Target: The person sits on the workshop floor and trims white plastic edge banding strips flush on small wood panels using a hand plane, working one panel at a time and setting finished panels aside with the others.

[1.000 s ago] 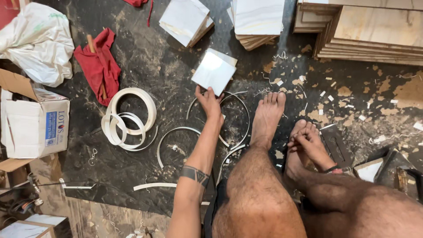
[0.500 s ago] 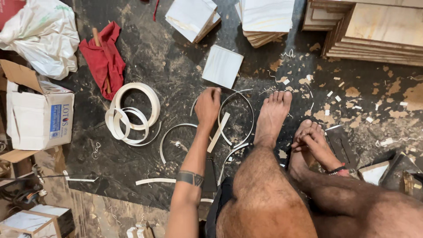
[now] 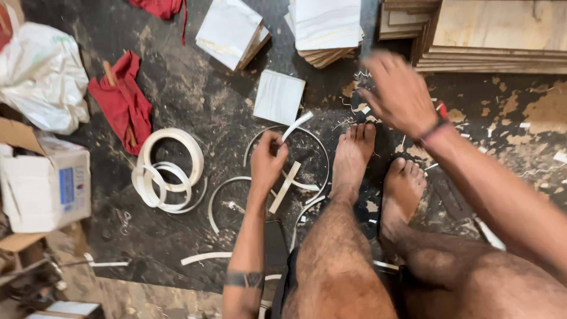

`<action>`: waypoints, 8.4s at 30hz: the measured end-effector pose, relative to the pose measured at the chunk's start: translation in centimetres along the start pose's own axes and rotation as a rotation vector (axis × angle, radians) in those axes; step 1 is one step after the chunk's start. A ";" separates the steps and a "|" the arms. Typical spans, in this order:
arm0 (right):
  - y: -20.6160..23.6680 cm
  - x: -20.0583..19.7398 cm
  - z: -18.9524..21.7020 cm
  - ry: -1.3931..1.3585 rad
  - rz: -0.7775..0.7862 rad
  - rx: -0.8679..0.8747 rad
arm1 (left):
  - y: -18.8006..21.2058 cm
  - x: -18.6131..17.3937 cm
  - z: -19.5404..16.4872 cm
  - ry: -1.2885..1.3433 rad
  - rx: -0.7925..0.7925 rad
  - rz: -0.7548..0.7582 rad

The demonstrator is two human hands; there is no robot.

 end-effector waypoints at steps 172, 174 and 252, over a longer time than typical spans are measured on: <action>7.1 -3.9 0.4 -0.133 0.135 0.607 | 0.1 14.1 -9.9 -0.294 0.974 0.130; 7.1 -4.0 0.4 -0.134 0.128 0.610 | 0.0 14.5 -9.8 -0.259 0.941 0.103; 7.4 5.5 -6.9 0.208 0.245 0.303 | 0.4 15.6 -14.1 -0.413 0.901 0.198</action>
Point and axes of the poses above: each hand's wrist, its own y-axis away from the middle knuckle, its own x-axis out of the palm, z = x × y, the point moved 7 cm from there along -y, towards the middle knuckle, and after that the axes turned 1 degree about -x, right-handed, at the moved point
